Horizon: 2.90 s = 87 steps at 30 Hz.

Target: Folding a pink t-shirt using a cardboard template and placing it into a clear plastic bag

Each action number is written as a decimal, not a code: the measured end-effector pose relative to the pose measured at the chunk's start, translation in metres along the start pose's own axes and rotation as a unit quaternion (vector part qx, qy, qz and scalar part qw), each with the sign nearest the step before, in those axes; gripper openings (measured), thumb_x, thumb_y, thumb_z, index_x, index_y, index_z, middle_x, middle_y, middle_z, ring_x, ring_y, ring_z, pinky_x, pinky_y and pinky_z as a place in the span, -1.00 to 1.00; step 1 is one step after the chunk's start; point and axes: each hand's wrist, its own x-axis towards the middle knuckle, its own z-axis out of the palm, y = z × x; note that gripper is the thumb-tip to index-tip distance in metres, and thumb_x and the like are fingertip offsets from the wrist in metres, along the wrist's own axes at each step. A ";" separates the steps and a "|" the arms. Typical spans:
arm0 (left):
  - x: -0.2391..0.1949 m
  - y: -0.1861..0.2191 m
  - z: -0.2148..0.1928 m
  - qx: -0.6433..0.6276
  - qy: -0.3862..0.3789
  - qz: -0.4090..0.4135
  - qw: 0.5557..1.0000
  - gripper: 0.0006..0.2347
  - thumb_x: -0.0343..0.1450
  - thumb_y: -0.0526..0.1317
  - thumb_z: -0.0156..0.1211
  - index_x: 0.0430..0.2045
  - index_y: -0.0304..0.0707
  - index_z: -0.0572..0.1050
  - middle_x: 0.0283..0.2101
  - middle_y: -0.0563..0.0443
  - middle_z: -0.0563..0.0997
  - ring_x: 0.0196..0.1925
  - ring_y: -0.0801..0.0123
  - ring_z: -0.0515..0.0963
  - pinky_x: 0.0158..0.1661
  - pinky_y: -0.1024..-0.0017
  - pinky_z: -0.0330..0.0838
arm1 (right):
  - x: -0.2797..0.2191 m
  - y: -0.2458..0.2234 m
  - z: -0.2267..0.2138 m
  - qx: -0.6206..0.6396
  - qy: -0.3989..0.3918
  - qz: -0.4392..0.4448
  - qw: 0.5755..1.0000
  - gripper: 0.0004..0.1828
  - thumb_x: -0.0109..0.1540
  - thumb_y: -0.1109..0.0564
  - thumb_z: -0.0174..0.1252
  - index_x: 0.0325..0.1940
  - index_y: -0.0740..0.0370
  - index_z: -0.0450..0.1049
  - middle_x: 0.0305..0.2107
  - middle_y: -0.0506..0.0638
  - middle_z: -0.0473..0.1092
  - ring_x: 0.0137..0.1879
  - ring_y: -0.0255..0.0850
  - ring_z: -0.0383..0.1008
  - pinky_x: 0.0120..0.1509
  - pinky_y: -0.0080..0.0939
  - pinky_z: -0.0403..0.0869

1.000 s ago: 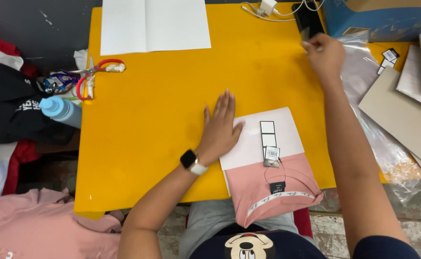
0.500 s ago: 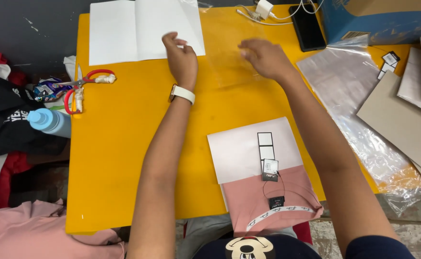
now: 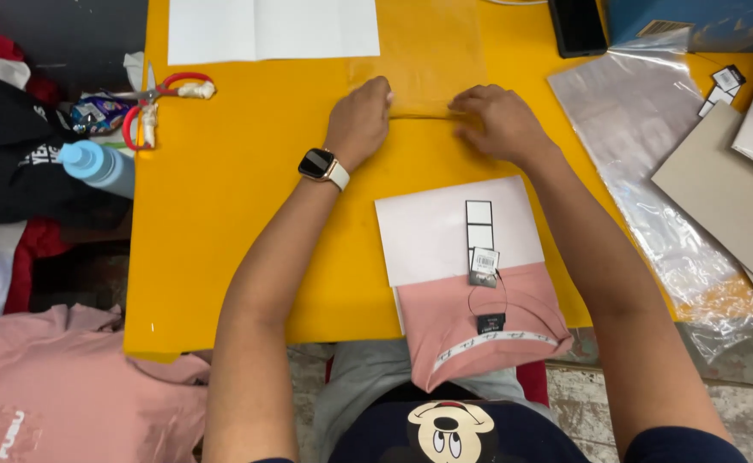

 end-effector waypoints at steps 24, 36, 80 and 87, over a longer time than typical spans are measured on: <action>-0.025 0.040 0.047 0.372 0.210 0.011 0.904 -0.86 0.37 -0.32 0.12 -0.36 0.07 0.37 -0.34 0.16 0.41 -0.28 0.28 0.41 -0.31 0.27 0.26 | 0.002 0.014 0.043 -0.176 0.162 0.076 0.968 -0.84 0.20 0.03 0.26 -0.23 0.04 0.42 -0.30 -0.04 0.46 -0.17 0.03 0.40 -0.18 0.06 0.33; -0.079 0.063 0.022 -0.016 -0.089 -0.009 0.996 -0.76 0.44 -0.32 -0.03 -0.18 -0.10 0.62 -0.30 -0.13 0.68 -0.20 -0.08 0.71 -0.20 0.03 0.51 | -0.131 -0.051 -0.019 0.083 0.016 0.160 0.983 -0.63 0.43 0.16 -0.03 0.30 0.20 0.49 0.33 0.16 0.33 0.37 0.27 0.32 0.38 0.32 0.32; -0.282 0.120 -0.047 0.059 0.094 0.097 0.989 -0.79 0.46 -0.49 0.10 -0.10 -0.35 0.60 -0.17 -0.21 0.63 -0.09 0.10 0.65 -0.08 0.22 0.56 | -0.242 -0.106 0.014 -0.071 0.011 0.014 0.997 -0.53 0.43 0.00 -0.12 0.41 -0.10 0.42 0.41 -0.01 0.31 0.57 -0.09 0.20 0.56 0.33 0.07; -0.236 0.071 -0.061 0.141 0.149 0.112 0.972 -0.86 0.50 -0.43 0.09 -0.25 -0.26 0.61 -0.28 -0.03 0.59 -0.19 0.26 0.61 -0.17 0.35 0.49 | -0.206 -0.135 0.017 -0.123 0.115 -0.055 0.984 -0.53 0.35 -0.02 0.08 0.37 -0.06 0.47 0.32 0.03 0.41 0.48 -0.02 0.31 0.38 0.24 0.19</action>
